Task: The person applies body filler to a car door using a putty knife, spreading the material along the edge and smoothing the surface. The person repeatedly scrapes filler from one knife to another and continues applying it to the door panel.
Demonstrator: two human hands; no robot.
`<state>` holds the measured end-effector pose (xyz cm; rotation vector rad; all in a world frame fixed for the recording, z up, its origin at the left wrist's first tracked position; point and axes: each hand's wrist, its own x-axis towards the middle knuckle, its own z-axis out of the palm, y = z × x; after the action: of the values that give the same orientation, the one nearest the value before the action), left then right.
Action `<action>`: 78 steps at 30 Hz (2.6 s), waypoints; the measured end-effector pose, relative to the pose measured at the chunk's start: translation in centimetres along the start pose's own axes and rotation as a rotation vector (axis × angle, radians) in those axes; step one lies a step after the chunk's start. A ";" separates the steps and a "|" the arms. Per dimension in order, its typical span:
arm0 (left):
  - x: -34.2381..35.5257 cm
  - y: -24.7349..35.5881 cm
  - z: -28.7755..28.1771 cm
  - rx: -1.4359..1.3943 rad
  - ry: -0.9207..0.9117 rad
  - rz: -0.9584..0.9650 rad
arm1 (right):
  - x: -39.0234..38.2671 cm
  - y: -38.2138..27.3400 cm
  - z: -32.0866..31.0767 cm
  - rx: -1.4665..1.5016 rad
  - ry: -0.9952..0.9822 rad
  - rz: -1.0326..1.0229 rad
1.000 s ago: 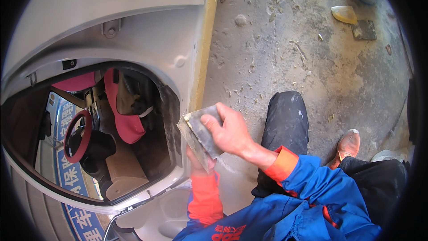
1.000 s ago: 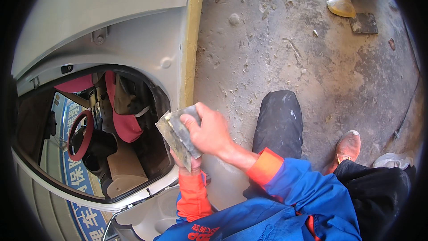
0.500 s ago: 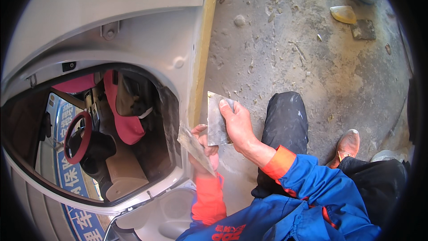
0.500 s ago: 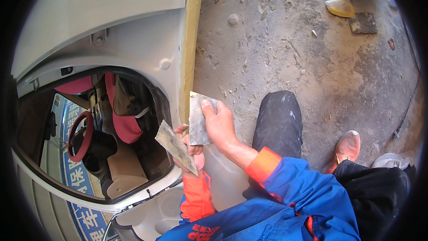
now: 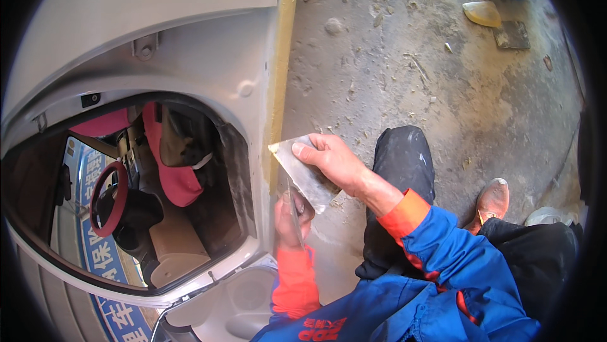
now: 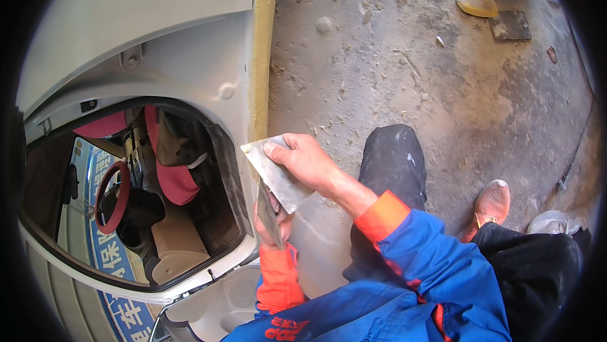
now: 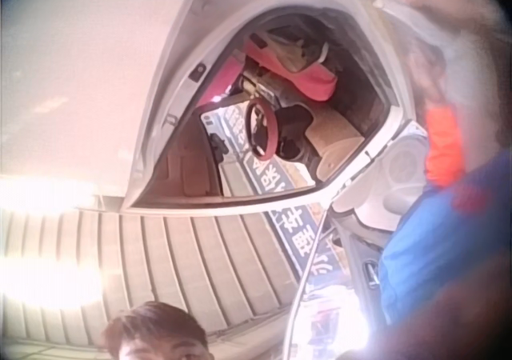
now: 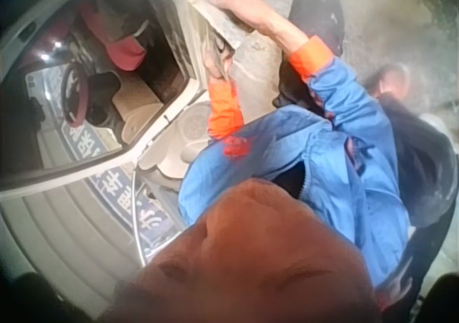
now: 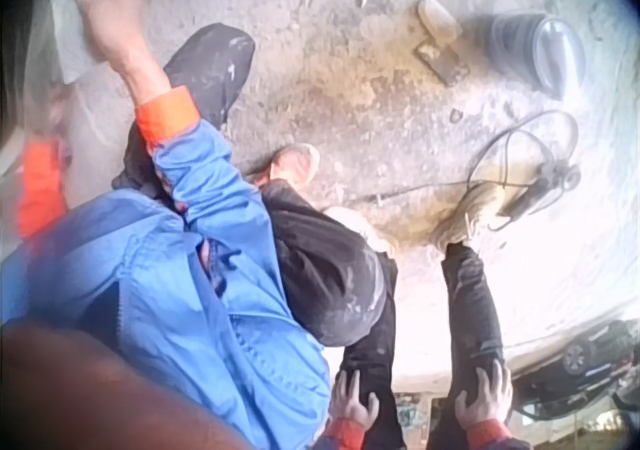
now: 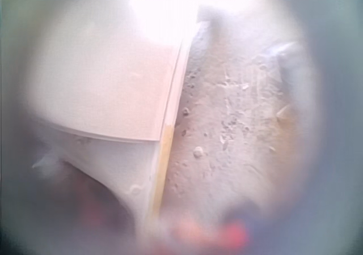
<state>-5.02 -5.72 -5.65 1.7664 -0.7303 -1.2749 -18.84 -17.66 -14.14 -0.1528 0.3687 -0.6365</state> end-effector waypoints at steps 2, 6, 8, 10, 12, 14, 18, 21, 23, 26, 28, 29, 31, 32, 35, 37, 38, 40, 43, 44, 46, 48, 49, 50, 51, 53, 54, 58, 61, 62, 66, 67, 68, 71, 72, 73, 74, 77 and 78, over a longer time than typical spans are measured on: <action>0.0 0.4 -0.1 0.030 -0.080 -0.001 | -0.1 -1.2 -1.0 -0.073 -0.132 0.103; 0.5 0.6 0.0 0.060 0.004 0.056 | -1.2 -2.4 -1.8 -0.374 -0.244 0.110; 0.6 0.4 0.4 0.096 0.297 0.091 | -1.4 -2.6 -1.8 -0.331 -0.314 0.058; 0.5 0.4 0.7 0.101 0.324 0.099 | -1.3 -2.5 -1.9 -0.063 -0.308 -0.078; -0.1 -0.1 1.4 0.311 0.439 0.201 | -0.8 -2.5 -2.0 -0.013 0.061 -0.330; -0.5 -1.0 2.4 0.565 0.449 0.321 | -0.4 -2.6 -1.9 -0.039 0.358 -0.464; -0.1 -2.4 4.0 0.650 0.488 0.345 | -2.0 -1.4 0.7 0.087 0.153 -0.540; 0.6 -1.6 4.1 0.461 0.480 0.325 | -2.8 -0.4 3.0 -0.272 0.105 -0.682; 0.8 -0.6 3.8 0.414 0.426 0.313 | -3.1 0.2 3.6 -0.347 0.056 -0.725; 0.8 0.4 3.8 0.327 0.431 0.340 | -3.1 0.8 3.9 -0.420 0.025 -0.744; 0.7 0.7 3.8 0.338 0.463 0.373 | -3.0 0.9 3.8 -0.447 0.014 -0.768; 0.7 0.9 3.6 0.286 0.474 0.380 | -3.0 0.9 3.8 -0.476 -0.007 -0.750; 0.6 1.4 3.1 0.175 0.457 0.360 | -3.1 0.8 3.5 -0.533 -0.066 -0.668; 0.5 1.7 2.7 0.193 0.473 0.329 | -3.2 0.6 3.3 -0.579 -0.040 -0.726; 0.2 2.1 1.4 0.227 0.487 0.315 | -3.2 -0.2 2.1 -0.791 -0.043 -0.809; -0.2 2.0 0.8 0.055 0.330 0.289 | -3.0 -1.0 0.7 -1.008 -0.012 -0.845; -0.5 1.9 0.7 -0.066 0.167 0.301 | -2.9 -1.3 0.0 -1.019 -0.013 -0.771; -0.8 0.8 1.2 -0.142 0.157 0.215 | -2.4 -1.6 -0.7 -1.021 0.062 -0.592; -1.7 -1.6 3.6 -0.155 -0.060 0.099 | -1.7 -2.0 -1.3 -0.218 0.159 -0.380; -2.3 -2.5 4.7 -0.007 -0.112 0.091 | -1.6 -2.1 -1.3 0.028 0.171 -0.268; -2.9 -4.1 6.7 0.143 -0.085 -0.052 | -1.6 -2.1 -1.0 -0.056 0.111 -0.219; -3.0 -4.2 7.2 0.130 -0.089 -0.091 | -2.0 -1.8 -0.2 -0.282 0.103 -0.173; -2.7 -3.7 7.0 0.042 -0.098 -0.076 | -2.1 -1.6 0.1 -0.285 0.035 -0.218; -2.4 -2.9 6.6 -0.046 -0.103 -0.064 | -2.4 -1.2 0.4 -0.264 -0.004 -0.226; -2.0 -2.0 6.0 -0.121 -0.041 -0.029 | -2.7 -0.8 0.6 -0.262 -0.047 -0.207; -1.1 -0.1 4.9 -0.116 0.130 -0.010 | -2.9 0.1 0.5 -0.228 -0.142 -0.201; -0.6 0.8 4.4 -0.156 0.212 0.022 | -2.7 0.4 0.1 -0.406 -0.076 -0.153; 0.9 2.9 3.2 0.574 0.471 0.435 | -0.8 0.7 -2.5 -0.408 0.310 -0.155; 1.5 2.8 3.6 0.726 0.453 0.523 | 0.1 0.4 -3.4 -0.660 0.602 -0.764; 1.6 2.6 3.8 0.737 0.423 0.560 | 0.0 0.4 -3.2 -0.710 0.570 -0.948; 1.9 2.1 4.9 0.720 0.444 0.535 | -1.6 1.6 0.6 -0.876 0.283 -1.379; 1.8 2.2 5.0 0.958 0.482 0.632 | -1.8 2.1 1.6 -0.910 0.253 -1.381; 1.9 2.2 5.2 0.827 0.499 0.593 | -2.0 2.4 2.4 -0.981 0.202 -1.371; 2.0 2.1 5.1 0.839 0.508 0.664 | -1.7 3.1 3.1 -0.950 0.280 -1.382; 2.1 1.9 4.9 0.879 0.502 0.698 | -1.4 3.3 3.0 -0.955 0.281 -1.372; 2.2 1.7 4.6 0.919 0.495 0.729 | -1.1 3.3 2.7 -0.955 0.287 -1.359; 2.2 1.4 4.3 0.941 0.510 0.717 | -0.9 3.3 2.5 -0.939 0.313 -1.347; 2.2 0.5 3.2 0.994 0.535 0.673 | -0.1 3.2 1.5 -0.939 0.319 -1.328; 2.0 0.4 2.9 1.023 0.524 0.711 | 0.2 3.0 1.1 -0.936 0.363 -1.303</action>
<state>-7.17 -8.36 -6.72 2.1203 -1.6489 0.1304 -16.66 -15.37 -13.95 -1.2514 0.9119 -1.7476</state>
